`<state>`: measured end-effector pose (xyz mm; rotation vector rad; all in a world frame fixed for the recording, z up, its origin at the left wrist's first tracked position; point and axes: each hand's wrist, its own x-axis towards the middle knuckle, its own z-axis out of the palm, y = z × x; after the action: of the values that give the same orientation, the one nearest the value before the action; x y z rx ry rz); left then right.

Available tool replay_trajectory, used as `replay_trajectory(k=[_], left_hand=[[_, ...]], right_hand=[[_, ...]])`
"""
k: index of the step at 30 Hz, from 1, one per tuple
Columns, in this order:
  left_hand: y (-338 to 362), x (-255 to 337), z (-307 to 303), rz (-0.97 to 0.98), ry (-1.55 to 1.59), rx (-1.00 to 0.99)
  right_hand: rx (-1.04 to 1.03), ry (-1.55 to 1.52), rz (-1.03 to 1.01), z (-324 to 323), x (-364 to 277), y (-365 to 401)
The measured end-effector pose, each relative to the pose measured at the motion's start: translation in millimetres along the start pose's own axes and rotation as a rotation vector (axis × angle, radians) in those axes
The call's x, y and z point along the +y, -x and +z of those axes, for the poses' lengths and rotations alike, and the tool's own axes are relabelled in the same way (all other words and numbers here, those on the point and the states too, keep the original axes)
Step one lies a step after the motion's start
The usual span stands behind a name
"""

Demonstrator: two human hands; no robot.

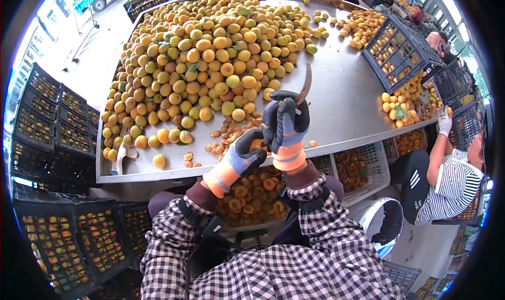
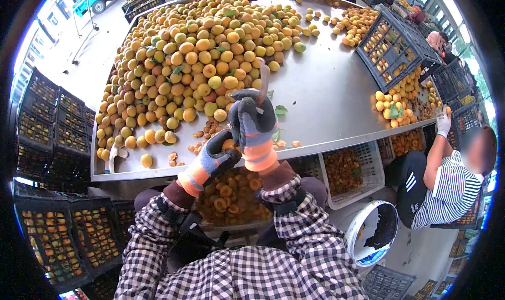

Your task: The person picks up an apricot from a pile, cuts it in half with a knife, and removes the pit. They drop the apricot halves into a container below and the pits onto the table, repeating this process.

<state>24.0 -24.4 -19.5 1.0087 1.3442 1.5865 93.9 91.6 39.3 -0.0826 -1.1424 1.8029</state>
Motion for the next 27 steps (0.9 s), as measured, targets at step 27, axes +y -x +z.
replay_trajectory(k=[27], left_hand=[[-8,-5,-15,-0.147,0.087,-0.009]], right_hand=[[0.320,0.076,0.126,11,14,-10]])
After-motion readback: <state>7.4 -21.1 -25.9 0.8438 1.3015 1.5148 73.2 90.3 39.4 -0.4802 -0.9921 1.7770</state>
